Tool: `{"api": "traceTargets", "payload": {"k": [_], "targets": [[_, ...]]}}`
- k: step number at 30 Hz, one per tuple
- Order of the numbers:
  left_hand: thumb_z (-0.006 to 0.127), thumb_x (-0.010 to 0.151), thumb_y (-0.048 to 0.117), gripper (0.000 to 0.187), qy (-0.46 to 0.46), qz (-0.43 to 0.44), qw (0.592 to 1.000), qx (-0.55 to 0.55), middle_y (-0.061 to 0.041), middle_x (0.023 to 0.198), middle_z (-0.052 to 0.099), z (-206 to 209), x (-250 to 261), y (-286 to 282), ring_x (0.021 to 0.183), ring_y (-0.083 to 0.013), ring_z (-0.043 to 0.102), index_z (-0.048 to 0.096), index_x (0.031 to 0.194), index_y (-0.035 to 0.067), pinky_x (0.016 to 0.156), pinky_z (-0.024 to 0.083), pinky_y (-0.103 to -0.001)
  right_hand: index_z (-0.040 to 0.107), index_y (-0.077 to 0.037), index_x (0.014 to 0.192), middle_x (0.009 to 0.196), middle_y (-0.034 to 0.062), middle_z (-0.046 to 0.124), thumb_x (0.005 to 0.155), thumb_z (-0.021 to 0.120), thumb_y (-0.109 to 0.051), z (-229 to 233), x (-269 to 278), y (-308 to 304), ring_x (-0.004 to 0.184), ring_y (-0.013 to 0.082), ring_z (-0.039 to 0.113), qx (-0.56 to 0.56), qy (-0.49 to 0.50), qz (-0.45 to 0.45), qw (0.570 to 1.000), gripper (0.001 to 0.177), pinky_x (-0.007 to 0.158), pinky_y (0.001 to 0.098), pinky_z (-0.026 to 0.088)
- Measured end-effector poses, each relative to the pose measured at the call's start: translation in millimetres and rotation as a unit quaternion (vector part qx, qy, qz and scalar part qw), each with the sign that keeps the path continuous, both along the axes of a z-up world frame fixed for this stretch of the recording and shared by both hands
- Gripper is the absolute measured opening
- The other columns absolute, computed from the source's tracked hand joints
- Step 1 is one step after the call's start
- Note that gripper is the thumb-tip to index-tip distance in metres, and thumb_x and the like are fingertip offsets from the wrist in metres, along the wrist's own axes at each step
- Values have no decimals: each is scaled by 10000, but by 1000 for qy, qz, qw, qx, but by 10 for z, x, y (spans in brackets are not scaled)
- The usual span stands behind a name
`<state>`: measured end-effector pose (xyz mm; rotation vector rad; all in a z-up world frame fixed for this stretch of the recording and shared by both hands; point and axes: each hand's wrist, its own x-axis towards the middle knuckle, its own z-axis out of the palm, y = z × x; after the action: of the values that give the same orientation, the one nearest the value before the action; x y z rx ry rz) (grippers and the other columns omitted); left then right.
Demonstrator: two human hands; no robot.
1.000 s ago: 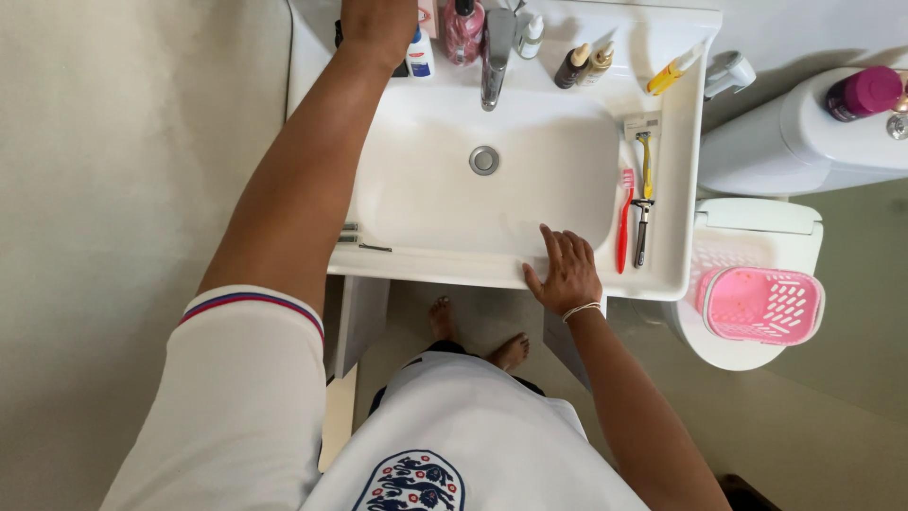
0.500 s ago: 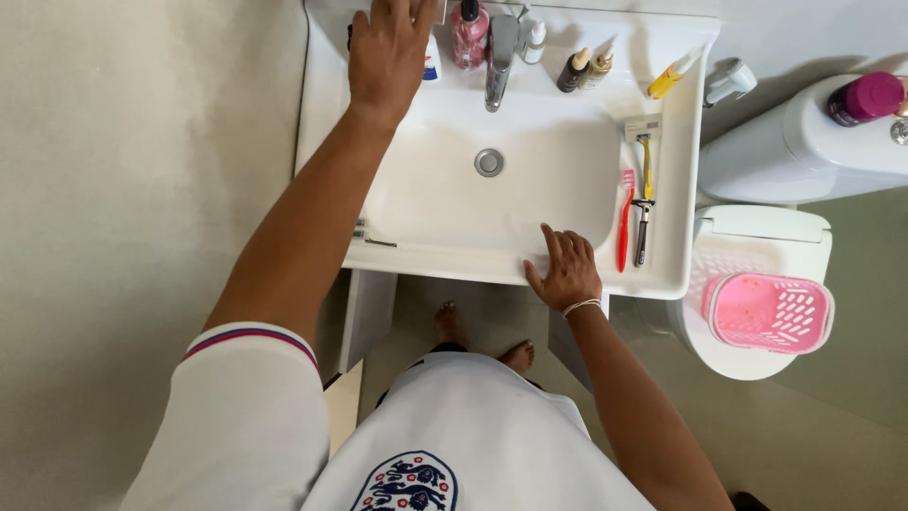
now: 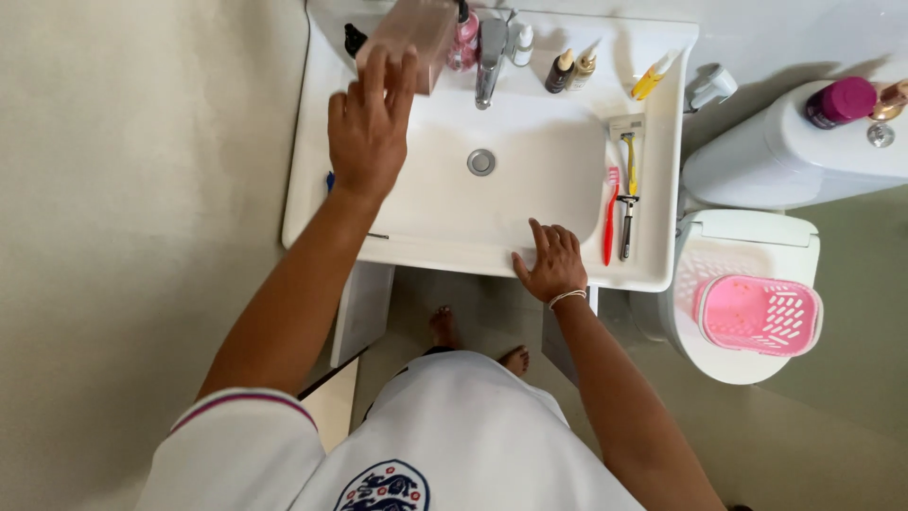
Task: Organizing and rearranging toiletries and cleaning supplies in a bathroom cabinet and on the sink ledge.
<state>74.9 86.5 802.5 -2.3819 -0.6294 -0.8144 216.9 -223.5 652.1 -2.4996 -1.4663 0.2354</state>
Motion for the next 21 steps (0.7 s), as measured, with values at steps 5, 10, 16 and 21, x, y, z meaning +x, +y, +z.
{"api": "traceTargets", "payload": {"k": [5, 10, 16, 21], "targets": [[691, 985, 21, 654, -50, -29, 998, -26, -126, 1486, 487, 162, -293, -619, 913, -196, 659, 463, 1584, 151, 774, 494, -355, 439, -38, 1505, 1412, 197, 554, 956, 592, -486, 3, 16, -42, 1354, 359, 465, 23, 7, 12, 1000, 725, 1187, 497, 317], [631, 996, 21, 583, -36, -53, 993, -100, -131, 1457, 538, 276, -597, -1316, 916, -229, 655, 514, 1555, 138, 807, 521, -380, 438, -38, 1490, 1443, 208, 505, 904, 729, -401, -45, 48, -158, 1368, 405, 433, 133, 72, 26, 988, 749, 1169, 507, 329], [643, 1001, 60, 543, -19, -64, 985, -157, -99, 1422, 559, 65, -830, -1969, 910, -214, 658, 549, 1528, 153, 789, 526, -379, 448, -35, 1464, 1462, 206, 494, 905, 796, -300, 167, -144, -481, 1375, 401, 450, 215, 114, 0, 970, 711, 1166, 513, 374], [638, 978, 74, 538, 7, -59, 983, -173, -104, 1411, 567, -115, -1012, -2445, 933, -218, 665, 559, 1501, 171, 784, 523, -374, 465, -37, 1461, 1468, 192, 515, 871, 850, -185, 410, -494, -737, 1358, 399, 502, 306, 116, 43, 944, 720, 1151, 498, 415]]}}
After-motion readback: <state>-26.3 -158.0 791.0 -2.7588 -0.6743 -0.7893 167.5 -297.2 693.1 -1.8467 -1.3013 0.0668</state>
